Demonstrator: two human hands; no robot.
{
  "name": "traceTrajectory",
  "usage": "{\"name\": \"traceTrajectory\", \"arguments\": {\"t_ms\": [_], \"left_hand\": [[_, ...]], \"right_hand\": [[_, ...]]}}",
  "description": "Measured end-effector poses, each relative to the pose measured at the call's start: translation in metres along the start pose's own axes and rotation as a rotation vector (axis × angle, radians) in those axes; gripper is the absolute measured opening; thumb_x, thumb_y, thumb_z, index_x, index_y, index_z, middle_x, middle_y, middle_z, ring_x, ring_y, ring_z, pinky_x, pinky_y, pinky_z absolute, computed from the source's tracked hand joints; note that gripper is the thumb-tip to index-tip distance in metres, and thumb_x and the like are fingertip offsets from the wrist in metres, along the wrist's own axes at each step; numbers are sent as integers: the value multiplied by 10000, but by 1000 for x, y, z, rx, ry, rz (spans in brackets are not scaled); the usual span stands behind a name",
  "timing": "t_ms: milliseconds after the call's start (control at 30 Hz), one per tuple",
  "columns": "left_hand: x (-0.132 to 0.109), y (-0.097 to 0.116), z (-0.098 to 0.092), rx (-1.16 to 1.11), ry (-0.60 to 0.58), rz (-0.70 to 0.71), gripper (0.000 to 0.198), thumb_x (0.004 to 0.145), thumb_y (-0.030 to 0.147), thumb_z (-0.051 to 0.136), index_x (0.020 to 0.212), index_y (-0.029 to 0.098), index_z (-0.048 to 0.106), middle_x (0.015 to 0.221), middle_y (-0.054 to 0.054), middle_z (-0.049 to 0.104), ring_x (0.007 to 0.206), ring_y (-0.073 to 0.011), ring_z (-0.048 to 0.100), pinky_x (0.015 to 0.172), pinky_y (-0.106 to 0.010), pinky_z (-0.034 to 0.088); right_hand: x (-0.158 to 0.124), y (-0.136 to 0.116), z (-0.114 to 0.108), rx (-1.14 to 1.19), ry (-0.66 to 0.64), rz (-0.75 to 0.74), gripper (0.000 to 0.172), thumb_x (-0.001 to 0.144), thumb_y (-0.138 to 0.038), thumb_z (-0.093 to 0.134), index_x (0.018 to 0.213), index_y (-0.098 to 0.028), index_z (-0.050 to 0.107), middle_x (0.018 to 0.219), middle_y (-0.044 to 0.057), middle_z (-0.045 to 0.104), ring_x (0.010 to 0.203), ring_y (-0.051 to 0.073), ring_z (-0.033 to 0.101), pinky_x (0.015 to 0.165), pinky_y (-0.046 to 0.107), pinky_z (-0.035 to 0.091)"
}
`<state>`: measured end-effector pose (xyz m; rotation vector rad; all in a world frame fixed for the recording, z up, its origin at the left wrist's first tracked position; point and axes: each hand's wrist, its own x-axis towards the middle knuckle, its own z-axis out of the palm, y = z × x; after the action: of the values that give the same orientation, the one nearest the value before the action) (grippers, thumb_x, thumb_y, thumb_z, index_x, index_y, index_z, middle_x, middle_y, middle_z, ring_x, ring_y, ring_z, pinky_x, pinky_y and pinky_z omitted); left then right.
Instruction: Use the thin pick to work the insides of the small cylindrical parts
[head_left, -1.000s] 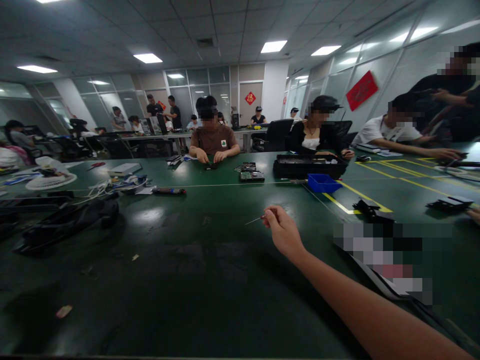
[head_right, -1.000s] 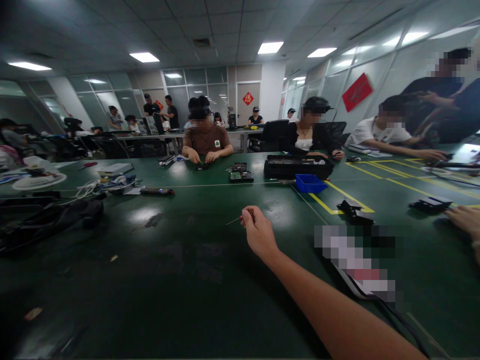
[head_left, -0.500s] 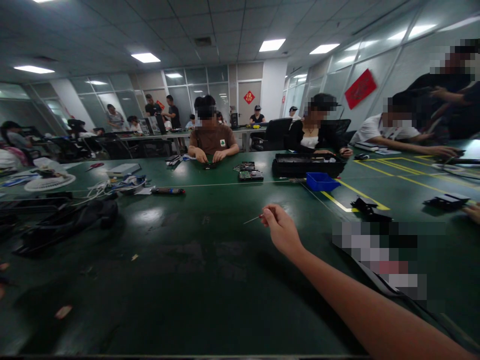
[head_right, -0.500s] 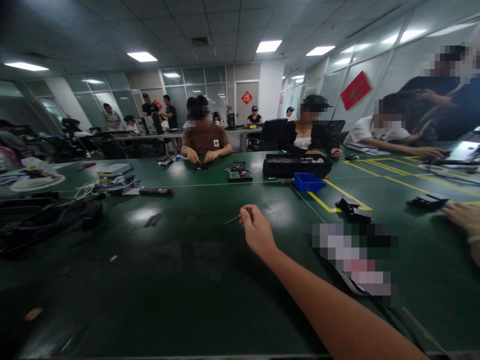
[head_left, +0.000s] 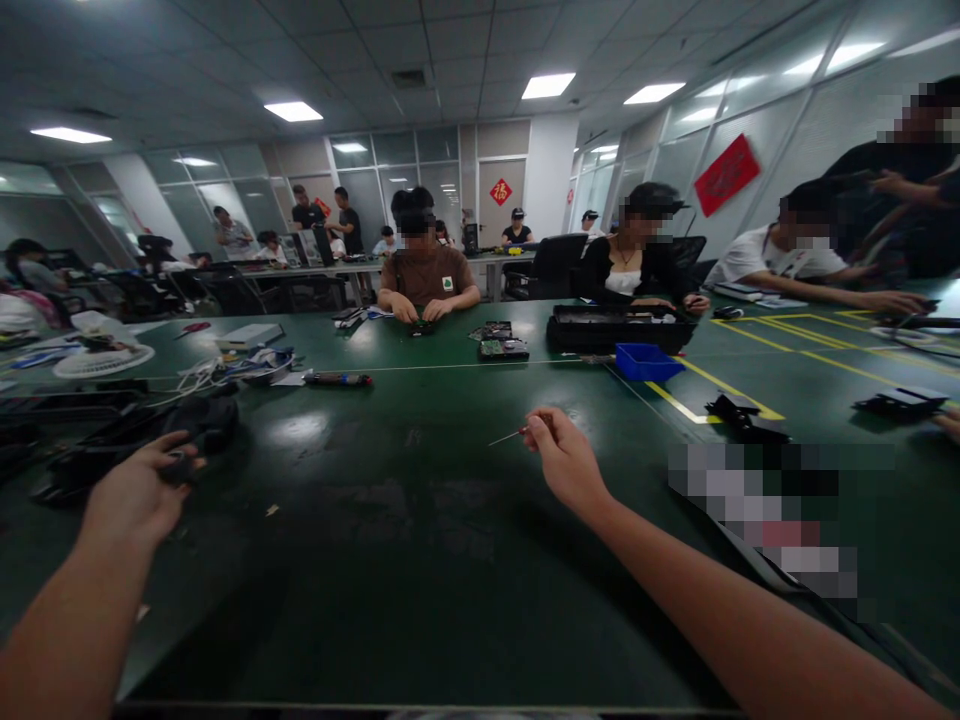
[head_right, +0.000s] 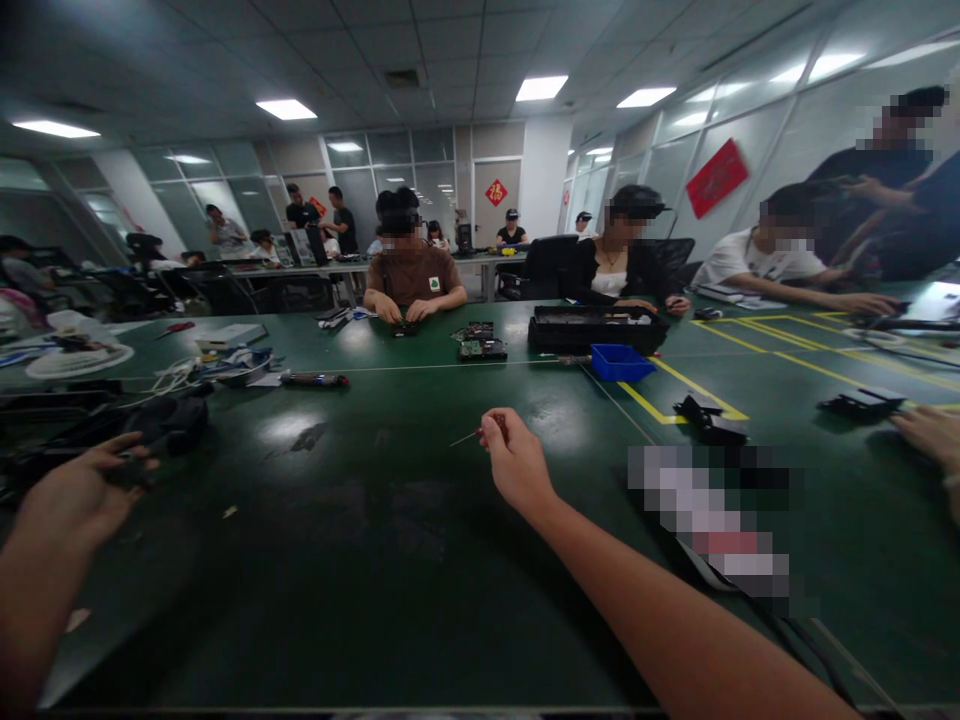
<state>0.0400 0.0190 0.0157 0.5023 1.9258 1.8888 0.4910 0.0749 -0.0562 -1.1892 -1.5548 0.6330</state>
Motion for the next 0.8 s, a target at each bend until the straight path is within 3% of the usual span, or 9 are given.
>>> {"name": "traceTrajectory", "arguments": {"t_ms": [67, 167, 300, 400, 467, 600, 700, 800], "left_hand": [[-8, -8, 27, -70, -233, -95, 280, 726, 9, 430, 864, 148, 629, 623, 42, 582, 561, -97, 546, 552, -180, 413], [-43, -16, 68, -111, -578, -141, 398, 624, 15, 467, 969, 149, 614, 666, 24, 570, 590, -112, 541, 562, -200, 422], [-106, -23, 115, -77, -899, -76, 462, 544, 80, 485, 986, 124, 614, 707, -16, 560, 639, -142, 537, 596, -236, 425], [-147, -28, 142, -41, -1083, -60, 417, 619, 122, 480, 1013, 122, 616, 795, -42, 584, 719, -154, 553, 672, -259, 436], [-169, -35, 158, 30, -1132, -2, 424, 682, 129, 523, 1101, 145, 589, 904, -47, 610, 797, -158, 563, 720, -262, 432], [-196, -56, 178, 246, -1083, 285, 594, 667, -22, 583, 1223, 166, 486, 1055, -49, 620, 904, -157, 582, 808, -263, 437], [-199, -72, 183, 291, -1100, 448, 405, 751, -3, 590, 1117, 167, 553, 1077, -56, 642, 981, -171, 599, 904, -292, 444], [-189, -83, 182, 279, -1158, 509, 318, 776, 72, 663, 1070, 191, 632, 1094, -44, 666, 1008, -192, 618, 936, -326, 458]], "right_hand": [[0, 1, 0, -2, -13, -4, 294, 969, -472, 453, 993, -219, 602, 854, 50, 684, 785, 212, 655, 725, 361, 504], [-1, 4, 0, 3, -49, -16, 288, 961, -476, 473, 1018, -224, 601, 897, 55, 687, 827, 223, 665, 746, 371, 504], [-1, 5, 1, 20, -84, -11, 251, 962, -418, 475, 1082, -228, 588, 947, 53, 693, 876, 221, 663, 779, 368, 498], [-2, 0, 1, -22, -85, -6, 243, 967, -405, 468, 1064, -226, 602, 917, 41, 694, 847, 209, 653, 756, 350, 483], [-3, -6, -1, -84, -87, -17, 255, 962, -431, 482, 961, -222, 629, 828, 27, 679, 772, 201, 636, 696, 333, 460], [-5, -18, -6, -122, -28, -37, 329, 946, -477, 504, 783, -213, 612, 682, 9, 626, 618, 174, 569, 583, 309, 397], [-7, -22, -8, -12, 48, -63, 294, 953, -443, 496, 797, -213, 594, 662, 2, 610, 599, 163, 556, 568, 299, 406], [-10, -23, -8, 158, 110, -98, 232, 957, -416, 489, 912, -215, 597, 724, 11, 637, 651, 168, 594, 614, 305, 468]]}}
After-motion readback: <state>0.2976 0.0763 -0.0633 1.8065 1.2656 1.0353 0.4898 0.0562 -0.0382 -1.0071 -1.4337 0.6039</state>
